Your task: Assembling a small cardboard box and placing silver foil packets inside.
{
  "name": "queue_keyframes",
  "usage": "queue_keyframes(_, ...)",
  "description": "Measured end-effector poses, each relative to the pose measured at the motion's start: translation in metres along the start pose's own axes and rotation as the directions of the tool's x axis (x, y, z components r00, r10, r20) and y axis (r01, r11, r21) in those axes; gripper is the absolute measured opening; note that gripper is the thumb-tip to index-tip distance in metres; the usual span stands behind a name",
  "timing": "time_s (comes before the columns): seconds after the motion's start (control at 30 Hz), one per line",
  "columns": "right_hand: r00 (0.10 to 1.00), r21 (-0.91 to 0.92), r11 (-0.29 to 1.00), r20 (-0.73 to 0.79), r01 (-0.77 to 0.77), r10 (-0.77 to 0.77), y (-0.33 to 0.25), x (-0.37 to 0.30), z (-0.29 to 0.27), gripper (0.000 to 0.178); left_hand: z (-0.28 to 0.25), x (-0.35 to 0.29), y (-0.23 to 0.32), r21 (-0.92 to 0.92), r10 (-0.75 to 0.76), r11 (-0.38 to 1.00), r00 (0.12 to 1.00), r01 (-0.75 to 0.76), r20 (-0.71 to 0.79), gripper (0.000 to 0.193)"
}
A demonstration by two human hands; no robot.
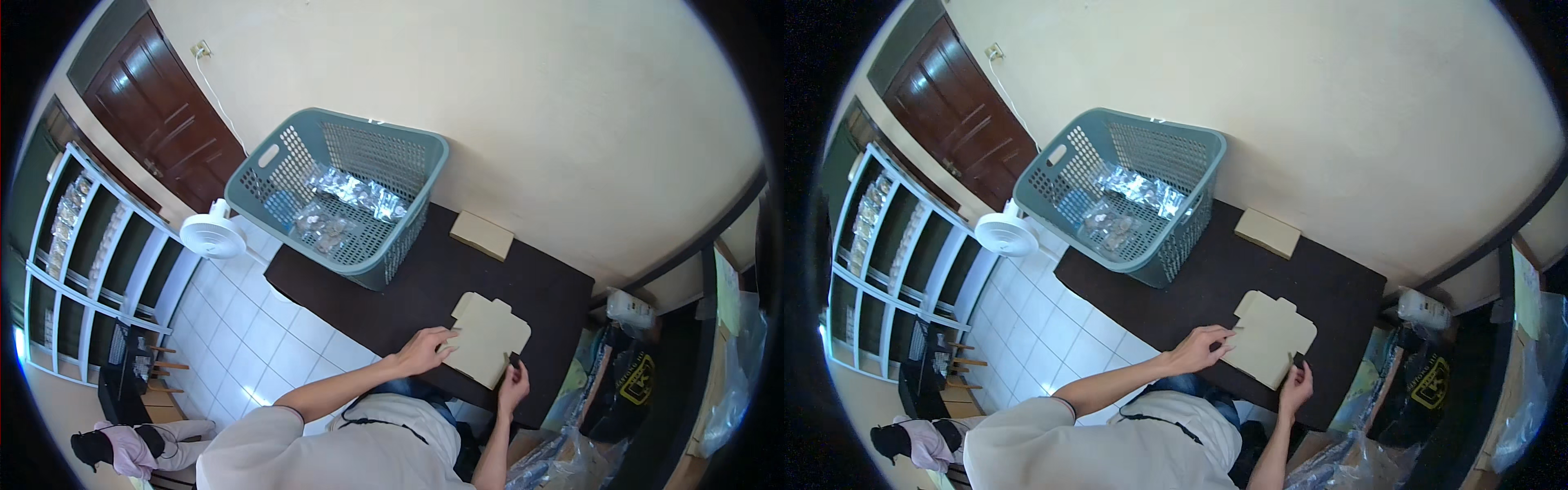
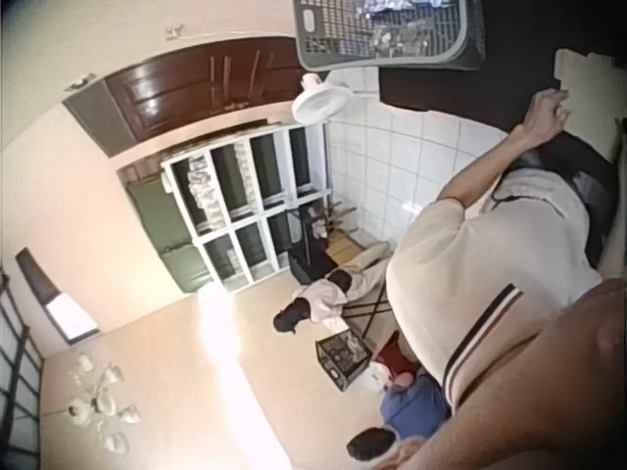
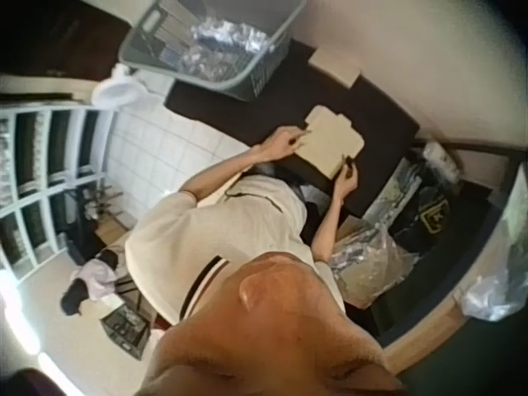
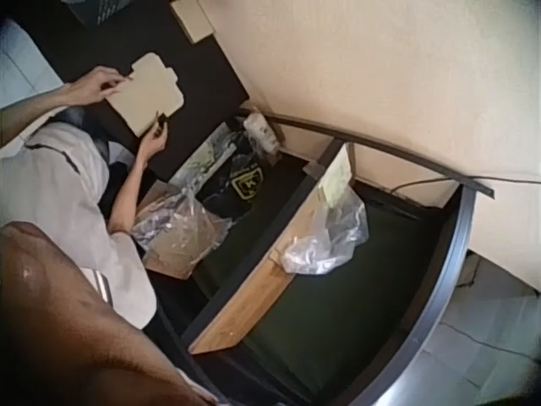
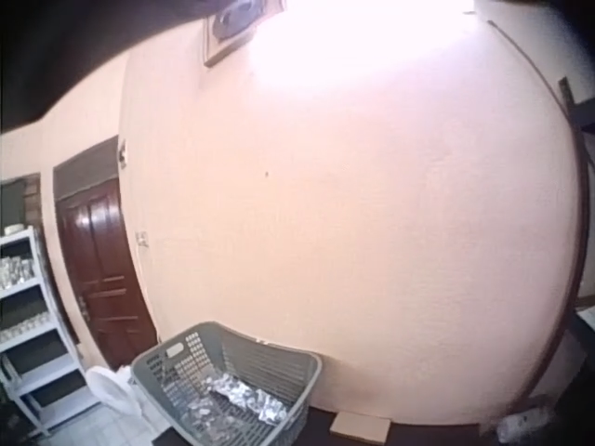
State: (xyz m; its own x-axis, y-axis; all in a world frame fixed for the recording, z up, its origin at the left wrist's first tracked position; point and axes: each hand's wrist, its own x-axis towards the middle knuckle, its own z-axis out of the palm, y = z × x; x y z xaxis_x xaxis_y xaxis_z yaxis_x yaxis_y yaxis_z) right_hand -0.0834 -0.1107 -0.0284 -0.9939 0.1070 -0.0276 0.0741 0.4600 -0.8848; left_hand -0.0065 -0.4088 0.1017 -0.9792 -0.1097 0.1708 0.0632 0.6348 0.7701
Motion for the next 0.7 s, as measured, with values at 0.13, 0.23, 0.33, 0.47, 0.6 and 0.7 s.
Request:
queue_keyframes(0.13, 0.986, -0.006, 0.998, -0.158, -0.055, 0.053, 0.05, -0.031, -0.02, 0.033, -0.09, 0.025, 0.081, -0.108, 0.113, 0.983, 0.947, -0.152, -0.302, 0.026)
queue_keyframes(0.23, 0.982, -0.01, 0.997, -0.175, -0.077, 0.074, 0.054, -0.046, -0.015, 0.031, -0.163, 0.054, 0.084, -0.058, 0.066, 0.992, 0.848, -0.113, -0.526, 0.017)
queue_keyframes(0.33, 0.988, -0.119, 0.987, -0.128, -0.105, 0.09, 0.029, -0.053, -0.005, 0.03, -0.233, 0.093, 0.035, -0.033, -0.063, 0.998, 0.805, 0.054, -0.59, 0.01)
queue_keyframes(0.47, 0.996, -0.201, 0.978, -0.079, -0.045, 0.03, 0.016, -0.044, 0.014, 0.032, -0.29, 0.146, -0.072, 0.158, -0.253, 0.923, 0.863, 0.351, -0.438, 0.024)
queue_keyframes(0.6, 0.973, 0.068, 0.97, -0.008, -0.232, 0.233, 0.008, -0.042, 0.032, 0.029, -0.307, 0.189, -0.218, 0.388, -0.368, 0.832, 0.917, 0.398, -0.15, 0.031)
queue_keyframes(0.7, 0.966, 0.071, 0.969, -0.095, -0.236, 0.242, -0.011, -0.056, 0.032, 0.028, -0.286, 0.231, -0.247, 0.588, -0.525, 0.709, 0.848, 0.389, 0.073, 0.033)
